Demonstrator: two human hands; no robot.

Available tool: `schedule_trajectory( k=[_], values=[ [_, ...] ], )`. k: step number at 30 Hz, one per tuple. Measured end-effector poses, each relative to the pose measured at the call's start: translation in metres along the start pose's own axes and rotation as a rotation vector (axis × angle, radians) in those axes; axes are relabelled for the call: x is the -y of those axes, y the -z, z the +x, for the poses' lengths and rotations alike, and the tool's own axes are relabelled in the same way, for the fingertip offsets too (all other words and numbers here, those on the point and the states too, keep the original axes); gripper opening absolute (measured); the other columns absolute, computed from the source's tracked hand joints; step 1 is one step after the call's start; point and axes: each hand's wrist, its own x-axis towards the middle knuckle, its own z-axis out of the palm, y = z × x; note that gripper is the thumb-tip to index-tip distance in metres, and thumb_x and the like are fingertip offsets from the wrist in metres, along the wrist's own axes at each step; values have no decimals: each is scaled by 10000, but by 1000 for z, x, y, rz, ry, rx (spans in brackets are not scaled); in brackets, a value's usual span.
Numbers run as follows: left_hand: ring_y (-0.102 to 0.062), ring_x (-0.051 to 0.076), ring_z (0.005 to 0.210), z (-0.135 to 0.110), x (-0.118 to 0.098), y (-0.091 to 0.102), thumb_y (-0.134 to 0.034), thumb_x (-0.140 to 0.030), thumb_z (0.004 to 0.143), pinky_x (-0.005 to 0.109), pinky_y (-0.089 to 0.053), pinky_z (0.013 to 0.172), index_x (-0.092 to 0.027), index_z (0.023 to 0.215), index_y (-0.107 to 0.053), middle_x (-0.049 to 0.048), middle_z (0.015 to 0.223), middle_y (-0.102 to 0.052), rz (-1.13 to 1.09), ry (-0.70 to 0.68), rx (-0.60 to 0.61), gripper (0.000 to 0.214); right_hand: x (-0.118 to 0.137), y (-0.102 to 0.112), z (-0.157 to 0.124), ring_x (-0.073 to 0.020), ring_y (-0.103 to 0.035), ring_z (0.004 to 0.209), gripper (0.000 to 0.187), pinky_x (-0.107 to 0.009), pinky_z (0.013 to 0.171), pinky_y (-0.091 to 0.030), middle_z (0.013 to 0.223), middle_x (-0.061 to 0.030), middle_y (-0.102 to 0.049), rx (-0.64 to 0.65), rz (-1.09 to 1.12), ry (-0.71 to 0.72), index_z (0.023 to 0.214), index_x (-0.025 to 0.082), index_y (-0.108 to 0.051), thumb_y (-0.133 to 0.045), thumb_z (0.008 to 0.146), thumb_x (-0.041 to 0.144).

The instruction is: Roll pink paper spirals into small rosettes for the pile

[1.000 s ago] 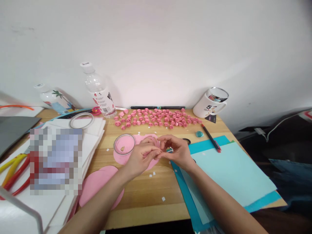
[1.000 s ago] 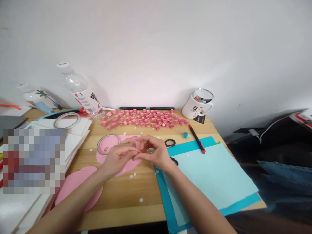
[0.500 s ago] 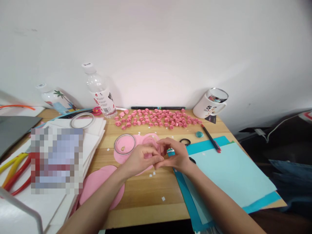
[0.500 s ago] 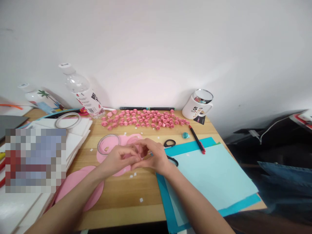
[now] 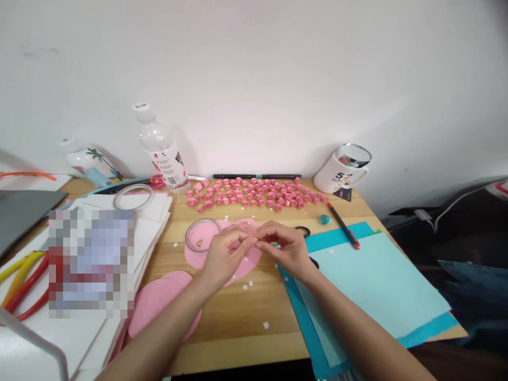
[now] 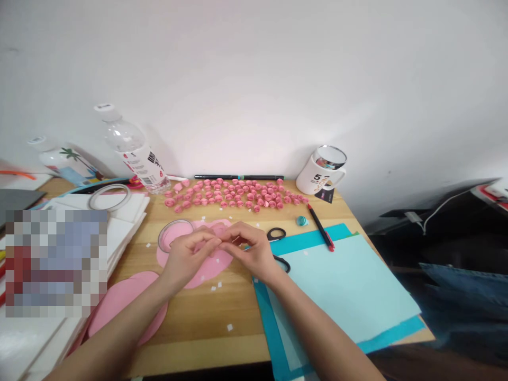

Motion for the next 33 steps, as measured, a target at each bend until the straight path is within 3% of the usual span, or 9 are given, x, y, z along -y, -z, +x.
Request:
schedule_trajectory(
  k=[4, 7, 10, 13, 16, 21, 26, 33],
  values=[
    [-586, 141, 661, -2, -2, -1, -550, -263, 806, 264, -471, 666, -182, 628, -623, 5, 633, -622, -19, 0, 15, 209, 0, -3, -3, -163, -603, 721, 109, -264, 553, -492, 820, -50, -643, -84, -143, 111, 859, 241, -688, -634, 766, 220],
    [-613, 159, 803, -3, -2, -3, -578, -240, 791, 286, -483, 755, -197, 790, -669, 28, 823, -674, -69, -13, 51, 101, -1, -3, -5, -180, -618, 798, 217, -300, 631, -518, 897, -54, -641, -181, -291, 240, 920, 290, -696, -604, 774, 158],
    [-615, 161, 840, -3, -1, -5, -568, -227, 798, 291, -490, 764, -211, 882, -676, 37, 885, -674, -67, -16, 57, 137, -2, -2, -5, -191, -623, 834, 254, -324, 677, -525, 948, -56, -642, -232, -344, 285, 916, 306, -700, -597, 767, 128],
    [-618, 165, 836, -3, 0, -8, -569, -214, 795, 308, -490, 783, -208, 847, -681, 36, 860, -677, -43, -24, -33, 123, -1, -3, -4, -195, -630, 836, 200, -336, 716, -526, 922, -55, -661, -251, -265, 227, 859, 275, -704, -612, 755, 130],
    [-614, 174, 873, -3, 1, -8, -579, -202, 787, 330, -475, 829, -205, 812, -679, 38, 869, -682, -40, -49, -111, 103, 0, -4, -2, -192, -644, 813, 115, -339, 725, -538, 896, -59, -675, -294, -63, 79, 801, 235, -695, -616, 762, 161],
    [-611, 166, 794, -3, -1, -6, -565, -199, 796, 309, -477, 778, -201, 735, -670, 21, 737, -674, -10, -62, -123, 121, -1, -1, 1, -171, -660, 754, 47, -305, 690, -555, 894, -54, -698, -315, 195, -128, 742, 210, -700, -653, 739, 202],
    [-606, 161, 789, -2, -2, -6, -561, -193, 796, 297, -468, 786, -198, 709, -665, 15, 714, -667, -15, -82, -135, 136, -4, 2, 3, -155, -666, 665, 96, -309, 671, -564, 935, -50, -716, -308, 238, -228, 792, 214, -714, -691, 707, 253],
    [-607, 153, 795, -3, -3, -7, -549, -190, 805, 272, -454, 775, -185, 729, -673, 11, 710, -650, -5, -51, -113, 145, -5, 2, 4, -184, -679, 769, 182, -322, 734, -556, 926, -49, -724, -282, 265, -264, 858, 215, -711, -706, 690, 283]
  ],
)
